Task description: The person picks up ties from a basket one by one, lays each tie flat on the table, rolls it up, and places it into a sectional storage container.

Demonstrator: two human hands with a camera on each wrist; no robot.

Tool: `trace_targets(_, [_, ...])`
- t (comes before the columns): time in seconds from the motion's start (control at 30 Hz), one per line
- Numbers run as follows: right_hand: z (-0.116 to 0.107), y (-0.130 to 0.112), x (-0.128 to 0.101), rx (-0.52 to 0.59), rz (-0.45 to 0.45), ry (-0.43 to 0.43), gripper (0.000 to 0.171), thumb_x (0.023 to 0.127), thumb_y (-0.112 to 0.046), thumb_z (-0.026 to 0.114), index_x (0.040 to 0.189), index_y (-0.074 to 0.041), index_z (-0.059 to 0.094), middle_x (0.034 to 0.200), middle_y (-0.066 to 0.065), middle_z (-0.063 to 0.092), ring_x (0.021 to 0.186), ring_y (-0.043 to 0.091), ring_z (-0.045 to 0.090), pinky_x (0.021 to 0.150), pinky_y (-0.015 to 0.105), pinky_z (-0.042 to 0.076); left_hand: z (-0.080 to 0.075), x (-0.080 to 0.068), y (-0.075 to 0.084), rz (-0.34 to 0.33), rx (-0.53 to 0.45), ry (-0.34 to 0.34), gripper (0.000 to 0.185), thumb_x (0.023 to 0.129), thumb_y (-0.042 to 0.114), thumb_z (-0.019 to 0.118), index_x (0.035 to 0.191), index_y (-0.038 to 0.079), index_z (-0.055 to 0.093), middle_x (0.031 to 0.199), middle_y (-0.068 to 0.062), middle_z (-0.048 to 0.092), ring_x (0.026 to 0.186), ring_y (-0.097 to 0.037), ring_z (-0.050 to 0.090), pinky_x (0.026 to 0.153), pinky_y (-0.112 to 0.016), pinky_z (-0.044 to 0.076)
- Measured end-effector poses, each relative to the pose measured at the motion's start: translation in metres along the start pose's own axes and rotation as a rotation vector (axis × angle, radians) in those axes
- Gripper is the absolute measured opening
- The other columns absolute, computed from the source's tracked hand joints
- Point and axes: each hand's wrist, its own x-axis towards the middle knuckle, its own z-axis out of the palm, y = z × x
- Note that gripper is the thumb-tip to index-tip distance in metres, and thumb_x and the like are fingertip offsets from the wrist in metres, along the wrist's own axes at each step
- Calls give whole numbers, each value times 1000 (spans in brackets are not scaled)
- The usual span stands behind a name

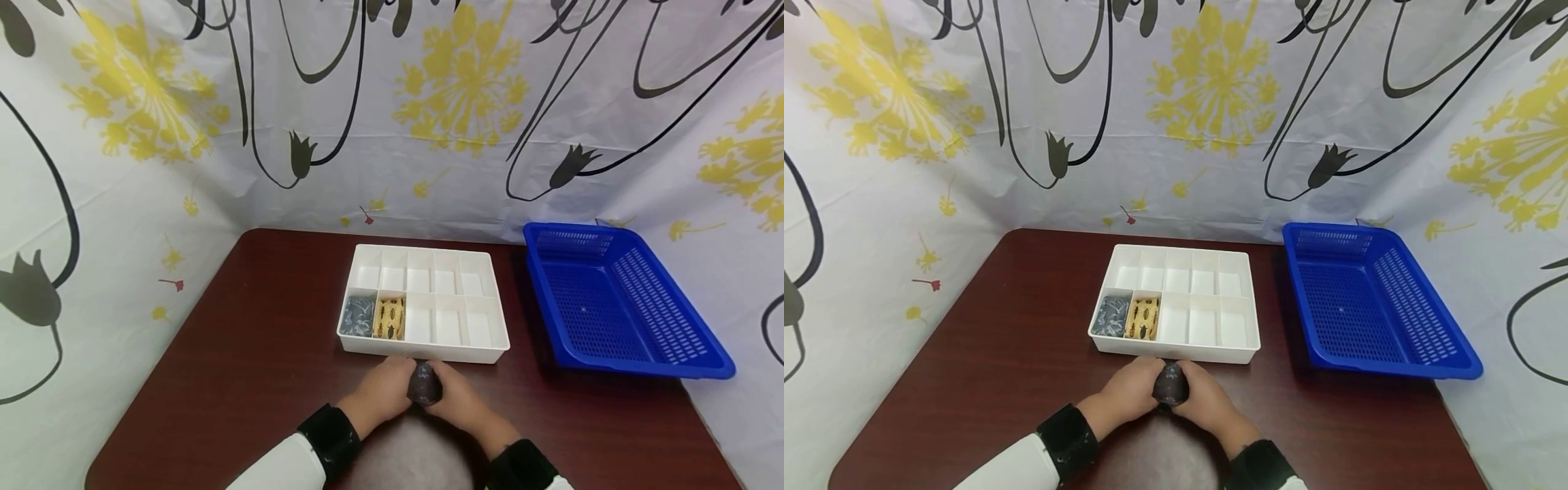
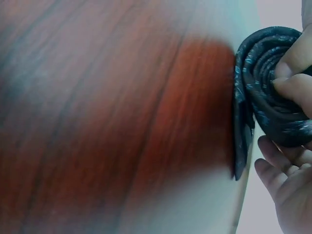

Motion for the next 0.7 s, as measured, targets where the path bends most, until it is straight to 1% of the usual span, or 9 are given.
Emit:
trace_targets(0.07, [-1,-3,0,7,3,-11,64,61,1,82,120,1,57,115,12,63,108,27,59,94,47,46,-3,0,8,-42,91,-29,29,72,13,76,96,9,62,92,-4,61,90,-18,59,75,-32,52])
trace_targets(0.13, [-3,-5,0,19,10,-23,63,63,-1,83,120,1,56,115,11,63,108,26,59,94,47,46,-5,0,15,-66,164,-46,28,75,15,75,98,7,63,92,-6,61,90,-20,59,73,-33,53])
trace_targets(0.27, [-5,-9,-1,25,19,-47,62,65,-4,83,121,-2,54,114,9,63,108,24,59,94,46,46,-8,1,27,-88,294,-66,27,80,20,73,101,4,64,92,-9,62,90,-20,58,74,-31,52])
trace_targets(0.47, [-5,-9,-1,-30,-17,-41,64,64,-5,84,121,-1,56,116,10,62,109,26,58,95,46,45,-9,5,39,-117,442,-110,35,79,26,76,105,4,66,95,-9,63,89,-19,58,74,-28,51])
trace_targets(0.53, [-5,-8,-2,-42,-28,-37,64,64,-6,84,121,-1,56,117,10,62,109,26,58,96,46,45,-8,6,41,-119,473,-122,36,79,27,76,106,5,66,96,-8,64,90,-18,58,75,-27,51])
trace_targets(0.6, [-5,-8,-2,-48,-31,-34,64,63,-5,83,121,0,57,116,10,62,109,25,58,96,46,45,-8,7,42,-121,469,-132,36,79,28,76,107,6,65,97,-8,64,91,-18,58,76,-27,51])
trace_targets(0.63, [-5,-7,-2,-48,-29,-34,64,63,-4,83,121,0,57,116,10,62,108,25,58,95,45,45,-8,8,41,-119,449,-137,37,79,27,76,107,6,65,98,-8,63,92,-19,58,77,-27,51])
trace_targets(0.7, [-5,-7,-2,-48,-28,-32,62,62,-1,81,119,0,57,115,10,62,107,24,58,94,45,46,-8,8,36,-110,367,-141,39,77,27,77,108,7,63,100,-7,63,96,-19,58,80,-28,50])
